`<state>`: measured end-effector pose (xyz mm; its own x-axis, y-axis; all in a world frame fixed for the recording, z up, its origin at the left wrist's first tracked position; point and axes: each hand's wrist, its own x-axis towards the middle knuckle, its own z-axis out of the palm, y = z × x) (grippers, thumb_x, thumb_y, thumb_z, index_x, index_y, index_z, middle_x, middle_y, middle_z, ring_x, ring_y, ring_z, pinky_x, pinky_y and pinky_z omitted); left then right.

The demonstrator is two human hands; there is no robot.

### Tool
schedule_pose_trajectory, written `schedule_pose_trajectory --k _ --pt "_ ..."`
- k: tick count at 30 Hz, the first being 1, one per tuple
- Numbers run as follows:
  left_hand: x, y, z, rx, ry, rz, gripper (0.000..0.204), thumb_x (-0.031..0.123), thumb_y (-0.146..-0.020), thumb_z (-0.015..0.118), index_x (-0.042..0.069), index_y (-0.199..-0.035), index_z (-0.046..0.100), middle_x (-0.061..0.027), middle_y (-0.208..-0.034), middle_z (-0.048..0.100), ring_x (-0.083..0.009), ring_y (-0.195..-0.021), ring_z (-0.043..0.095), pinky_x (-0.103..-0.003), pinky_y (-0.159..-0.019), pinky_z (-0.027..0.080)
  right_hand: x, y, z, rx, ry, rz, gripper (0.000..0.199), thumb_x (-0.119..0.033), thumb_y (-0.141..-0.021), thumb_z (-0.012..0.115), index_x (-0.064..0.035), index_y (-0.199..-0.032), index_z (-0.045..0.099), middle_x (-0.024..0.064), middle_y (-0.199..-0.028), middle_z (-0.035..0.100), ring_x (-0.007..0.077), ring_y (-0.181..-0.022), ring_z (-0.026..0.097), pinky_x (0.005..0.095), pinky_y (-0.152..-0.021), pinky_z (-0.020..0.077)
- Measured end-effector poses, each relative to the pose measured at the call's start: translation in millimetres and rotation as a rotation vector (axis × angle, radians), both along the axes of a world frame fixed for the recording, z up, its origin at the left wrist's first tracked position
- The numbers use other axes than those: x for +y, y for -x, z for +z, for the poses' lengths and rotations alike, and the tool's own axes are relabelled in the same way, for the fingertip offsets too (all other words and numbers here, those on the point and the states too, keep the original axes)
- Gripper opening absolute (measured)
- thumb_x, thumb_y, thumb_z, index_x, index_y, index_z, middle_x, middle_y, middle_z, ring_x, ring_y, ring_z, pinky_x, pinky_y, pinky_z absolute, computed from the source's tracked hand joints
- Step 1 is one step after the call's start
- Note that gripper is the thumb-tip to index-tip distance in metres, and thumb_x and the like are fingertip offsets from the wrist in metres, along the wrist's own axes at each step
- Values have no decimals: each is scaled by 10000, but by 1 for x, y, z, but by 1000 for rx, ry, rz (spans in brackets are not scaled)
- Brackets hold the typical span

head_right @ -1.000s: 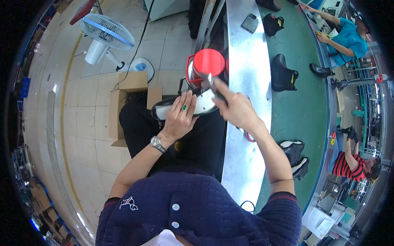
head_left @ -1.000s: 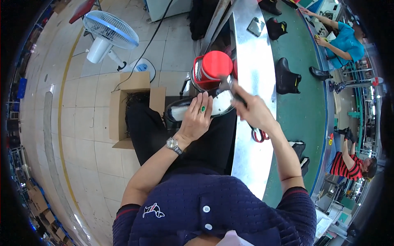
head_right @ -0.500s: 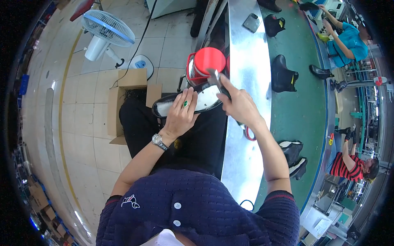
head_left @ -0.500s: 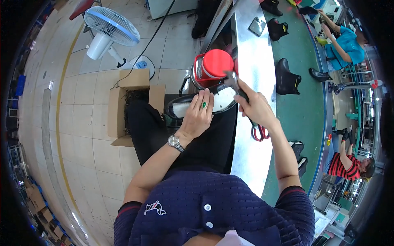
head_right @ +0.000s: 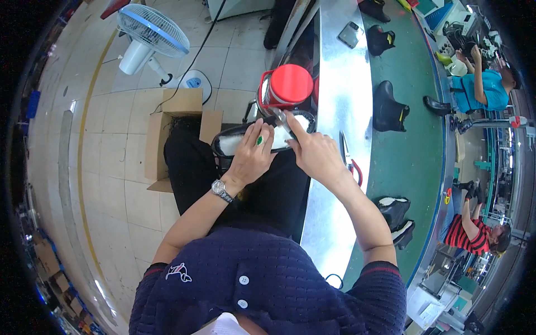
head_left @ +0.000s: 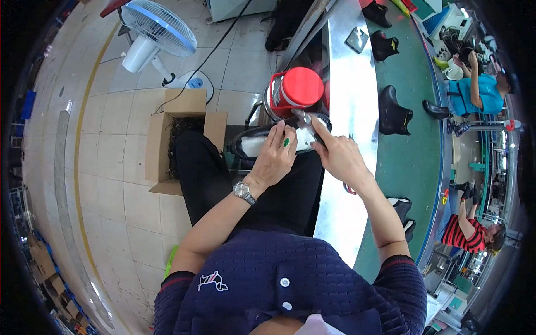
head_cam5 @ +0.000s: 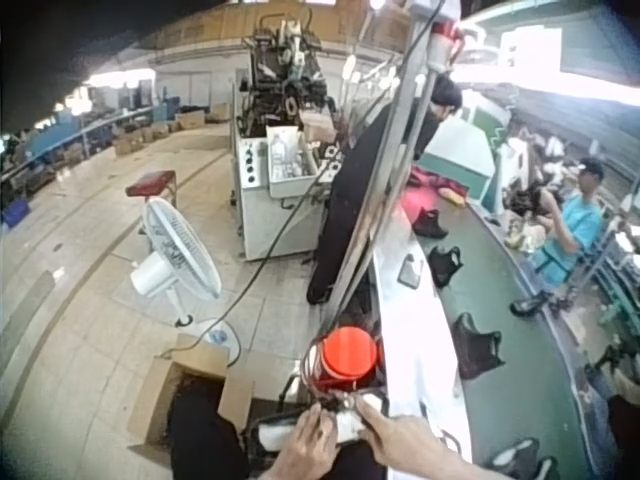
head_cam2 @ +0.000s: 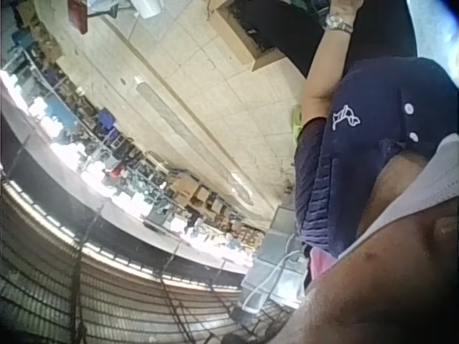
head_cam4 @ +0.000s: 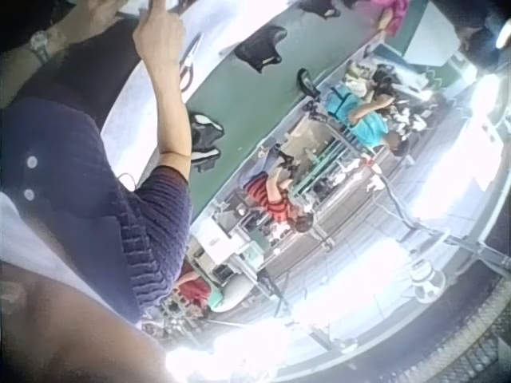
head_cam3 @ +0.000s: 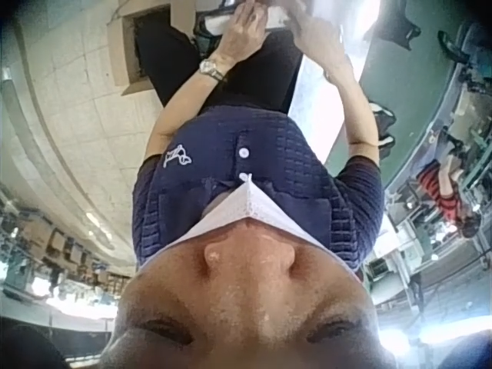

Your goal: Applying adhesive and assembling components of a shoe upper.

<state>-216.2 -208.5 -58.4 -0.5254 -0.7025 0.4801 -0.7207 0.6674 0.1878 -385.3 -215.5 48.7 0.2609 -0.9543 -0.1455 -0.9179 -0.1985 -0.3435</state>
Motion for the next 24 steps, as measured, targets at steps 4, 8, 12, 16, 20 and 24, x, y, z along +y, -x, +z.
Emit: schedule_pose_trajectory --k 4,8,12,16,20,24 --pt "0 2 4 97 -78 -18 499 134 -806 615 -136 -1207 488 -250 -1196 502 -402 -1208 468 -438 -1058 364 12 -16 -4 -27 79 -115 540 -172 -922 548 -113 -1416 337 243 -641 614 430 -594 618 525 -591 481" --pt "-3 -4 34 246 -372 111 560 119 -768 649 -137 -1229 459 -254 -1205 495 -375 -1198 460 -417 -1053 353 7 -9 -10 140 -94 -30 554 -191 -940 507 -150 -1445 284 245 -668 630 456 -655 636 530 -641 508" --pt "-4 -22 33 119 -437 60 602 59 -720 655 -167 -1238 448 -248 -1144 498 -371 -1152 472 -408 -1039 358 1 -5 -7 103 -84 -18 586 -169 -931 523 -147 -1458 268 244 -677 633 437 -658 642 525 -628 505" --pt "7 -24 13 -1 -100 64 520 44 -784 566 -182 -1238 451 -262 -1162 492 -404 -1146 476 -447 -1032 386 10 -24 12 -60 118 -27 671 -129 -908 556 -146 -1486 215 227 -670 630 396 -619 643 491 -571 498" --pt "11 -21 7 -166 64 76 475 29 -824 501 -188 -1243 445 -282 -1179 493 -443 -1164 479 -481 -1050 383 16 -34 -15 132 42 28 637 -168 -928 523 -145 -1488 221 192 -608 620 368 -559 634 459 -527 492" --pt "18 -31 3 -20 53 80 438 55 -832 497 -173 -1204 479 -290 -1181 504 -448 -1201 474 -477 -1071 364 16 -47 9 -13 124 70 636 -161 -920 528 -141 -1483 234 195 -605 618 373 -561 635 464 -524 494"
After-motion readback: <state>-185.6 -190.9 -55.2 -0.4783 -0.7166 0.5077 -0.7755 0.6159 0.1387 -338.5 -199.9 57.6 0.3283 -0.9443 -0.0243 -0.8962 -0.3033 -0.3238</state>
